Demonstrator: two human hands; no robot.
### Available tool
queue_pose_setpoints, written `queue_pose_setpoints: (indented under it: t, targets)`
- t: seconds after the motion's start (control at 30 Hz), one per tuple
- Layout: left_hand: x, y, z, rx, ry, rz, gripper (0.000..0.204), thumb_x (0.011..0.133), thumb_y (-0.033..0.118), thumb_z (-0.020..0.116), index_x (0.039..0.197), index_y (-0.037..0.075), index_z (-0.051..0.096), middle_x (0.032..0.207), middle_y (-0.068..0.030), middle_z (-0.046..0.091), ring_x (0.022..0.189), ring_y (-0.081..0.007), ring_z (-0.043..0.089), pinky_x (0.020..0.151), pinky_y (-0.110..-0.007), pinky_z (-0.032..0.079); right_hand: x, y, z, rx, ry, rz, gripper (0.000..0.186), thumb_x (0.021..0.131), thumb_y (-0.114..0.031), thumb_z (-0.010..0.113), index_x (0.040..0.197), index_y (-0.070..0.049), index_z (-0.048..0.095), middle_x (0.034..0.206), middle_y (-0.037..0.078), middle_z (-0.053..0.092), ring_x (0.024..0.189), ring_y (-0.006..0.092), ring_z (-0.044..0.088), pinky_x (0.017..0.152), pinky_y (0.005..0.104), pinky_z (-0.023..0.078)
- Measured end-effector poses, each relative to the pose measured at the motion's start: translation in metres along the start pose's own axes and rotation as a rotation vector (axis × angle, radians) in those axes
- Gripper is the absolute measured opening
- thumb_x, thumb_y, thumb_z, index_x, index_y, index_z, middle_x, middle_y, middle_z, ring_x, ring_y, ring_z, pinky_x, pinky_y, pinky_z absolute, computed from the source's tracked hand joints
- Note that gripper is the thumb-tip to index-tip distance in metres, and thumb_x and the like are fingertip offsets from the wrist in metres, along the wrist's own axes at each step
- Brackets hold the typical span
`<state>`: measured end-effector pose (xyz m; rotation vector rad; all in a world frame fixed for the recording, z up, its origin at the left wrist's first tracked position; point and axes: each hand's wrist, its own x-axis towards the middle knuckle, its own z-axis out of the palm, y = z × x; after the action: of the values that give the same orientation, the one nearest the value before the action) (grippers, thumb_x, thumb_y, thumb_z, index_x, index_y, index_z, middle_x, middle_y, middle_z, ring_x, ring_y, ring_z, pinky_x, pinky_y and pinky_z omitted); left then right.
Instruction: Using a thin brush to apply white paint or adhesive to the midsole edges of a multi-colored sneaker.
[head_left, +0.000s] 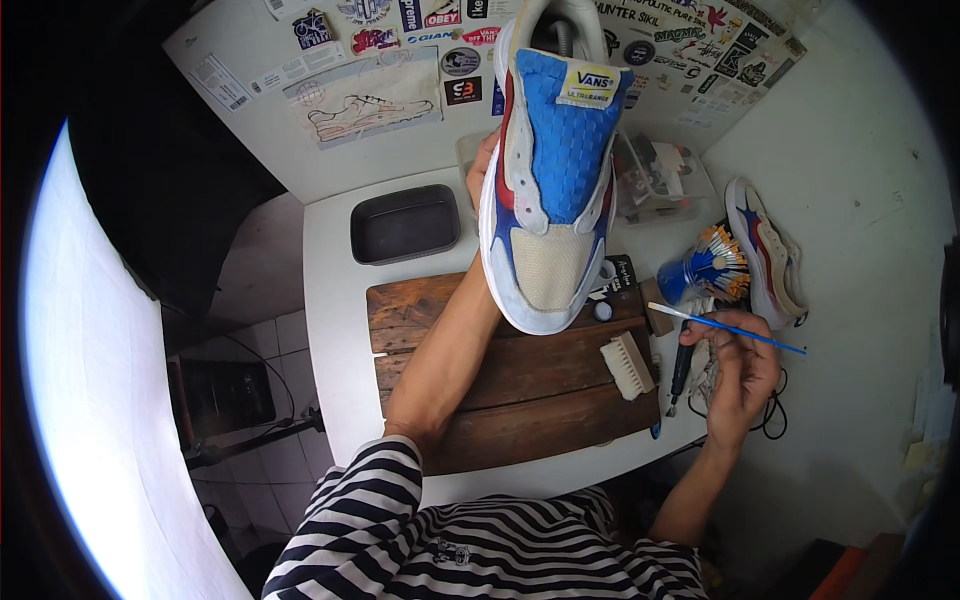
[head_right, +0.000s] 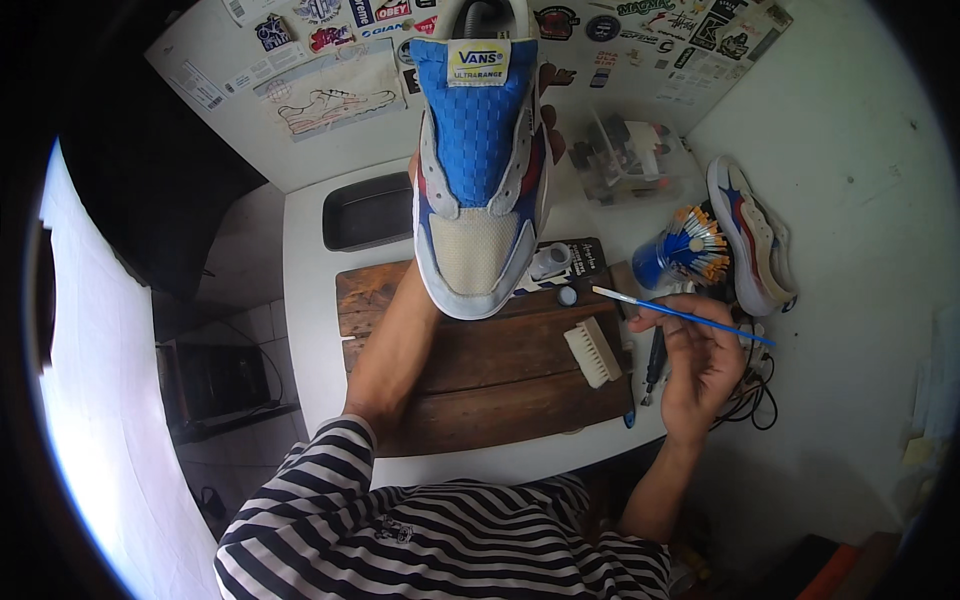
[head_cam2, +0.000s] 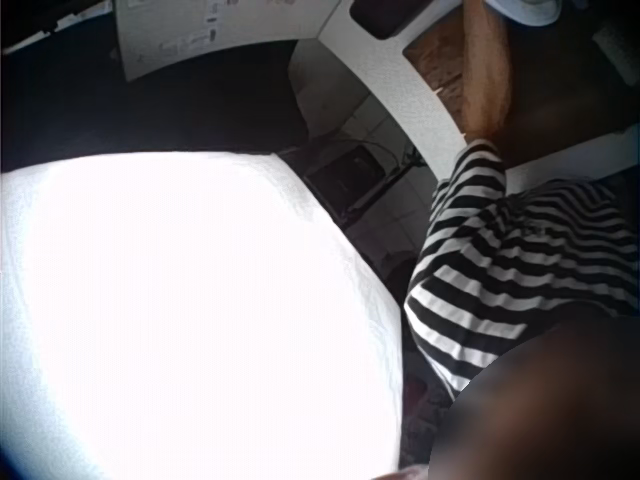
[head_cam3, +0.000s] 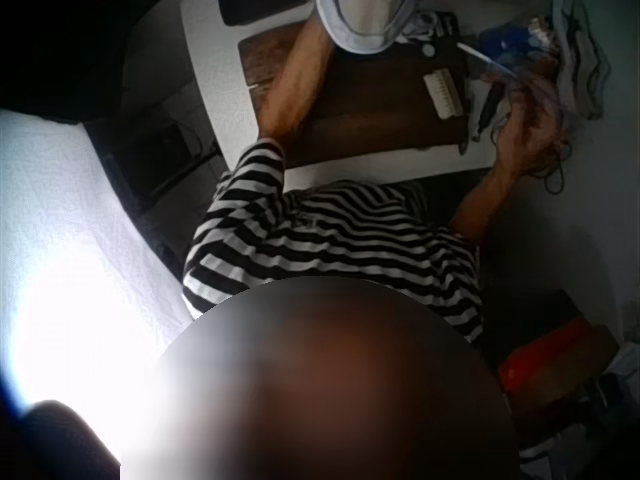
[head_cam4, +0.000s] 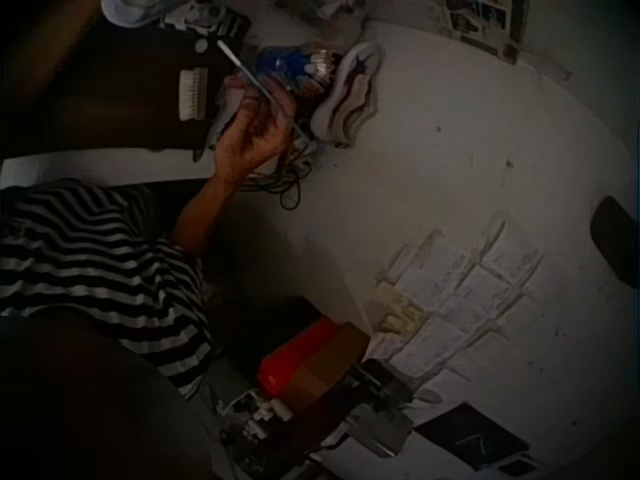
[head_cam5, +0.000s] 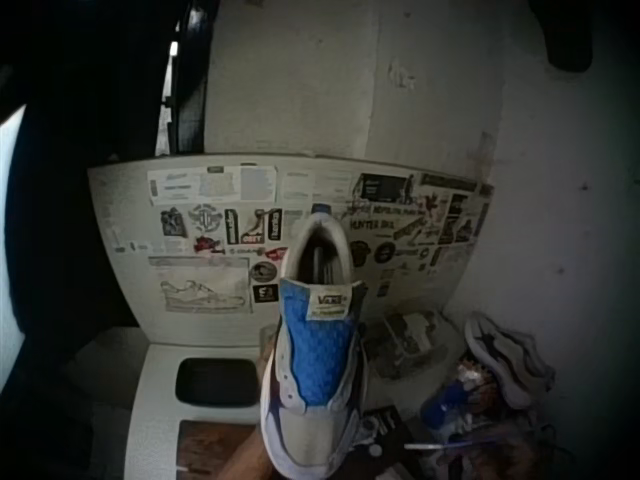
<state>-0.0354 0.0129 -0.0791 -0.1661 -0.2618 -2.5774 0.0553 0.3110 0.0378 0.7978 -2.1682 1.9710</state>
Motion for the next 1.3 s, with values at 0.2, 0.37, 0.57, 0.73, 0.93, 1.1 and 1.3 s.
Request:
queue_pose_setpoints:
  t: [0.2, 0.37, 0.57, 0.73, 0.93, 1.1, 1.3]
  targets:
    - [0.005, 0.007, 0.001, -0.076, -0.080, -0.086, 0.034, 0.098, 0.027, 0.053, 0.114, 0.000, 0.066, 0.108, -0.0197, 0.072, 0.091, -0.0289, 0.071, 0.083, -0.040, 0.061, 0.013, 0.008, 0.024, -0.162, 0.023, 0.009, 0.012, 0.096, -0.001, 0.062, 0.107, 0.005, 0.063, 0.086, 0.012, 0.071, 0.078, 0.0163, 0.070, 0.074, 0.0271, 0.054]
    - [0.005, 0.013, 0.006, -0.124, -0.087, -0.170, 0.033, 0.096, 0.028, 0.054, 0.108, 0.000, 0.068, 0.103, -0.0185, 0.073, 0.090, -0.0277, 0.071, 0.084, -0.039, 0.060, 0.039, 0.006, 0.041, -0.601, -0.072, -0.203, 0.011, 0.091, -0.006, 0.071, 0.097, 0.003, 0.066, 0.076, 0.010, 0.069, 0.067, 0.0147, 0.068, 0.061, 0.0278, 0.050]
    - [-0.001, 0.024, 0.025, -0.154, -0.105, -0.256, 0.039, 0.094, 0.032, 0.055, 0.115, 0.001, 0.066, 0.109, -0.0192, 0.072, 0.093, -0.0309, 0.070, 0.090, -0.042, 0.056, 0.060, 0.017, 0.060, -0.608, -0.216, -0.127, 0.011, 0.091, -0.006, 0.070, 0.093, 0.003, 0.063, 0.074, 0.012, 0.068, 0.062, 0.0178, 0.066, 0.055, 0.0319, 0.049]
    - [-0.001, 0.026, 0.032, -0.152, -0.136, -0.255, 0.045, 0.093, 0.034, 0.054, 0.122, 0.000, 0.062, 0.114, -0.0220, 0.069, 0.095, -0.0347, 0.069, 0.092, -0.043, 0.055, 0.062, 0.033, 0.065, -0.594, -0.292, -0.080, 0.010, 0.091, -0.004, 0.068, 0.093, 0.003, 0.062, 0.074, 0.013, 0.068, 0.063, 0.0186, 0.066, 0.057, 0.0328, 0.049]
    - [0.000, 0.029, 0.032, -0.205, -0.140, -0.244, 0.047, 0.093, 0.036, 0.053, 0.124, 0.000, 0.061, 0.117, -0.0236, 0.068, 0.098, -0.0363, 0.067, 0.093, -0.044, 0.054, 0.061, 0.031, 0.063, -0.592, -0.278, -0.077, 0.010, 0.091, -0.004, 0.068, 0.093, 0.003, 0.062, 0.074, 0.012, 0.067, 0.062, 0.0185, 0.065, 0.057, 0.0326, 0.049]
    - [0.000, 0.026, 0.031, -0.219, -0.146, -0.217, 0.044, 0.093, 0.034, 0.054, 0.121, 0.000, 0.063, 0.114, -0.0220, 0.069, 0.096, -0.0335, 0.069, 0.092, -0.043, 0.055, 0.064, 0.013, 0.057, -0.638, -0.249, -0.146, 0.011, 0.090, -0.004, 0.069, 0.092, 0.002, 0.061, 0.076, 0.013, 0.068, 0.064, 0.0214, 0.067, 0.057, 0.0339, 0.050]
    - [0.005, 0.028, 0.023, -0.101, -0.078, -0.185, 0.040, 0.094, 0.032, 0.054, 0.114, 0.000, 0.066, 0.108, -0.0190, 0.071, 0.092, -0.0310, 0.069, 0.089, -0.041, 0.056, 0.060, 0.004, 0.053, -0.614, -0.214, -0.184, 0.011, 0.089, -0.003, 0.070, 0.096, 0.002, 0.063, 0.078, 0.013, 0.069, 0.066, 0.0211, 0.069, 0.057, 0.0329, 0.050]
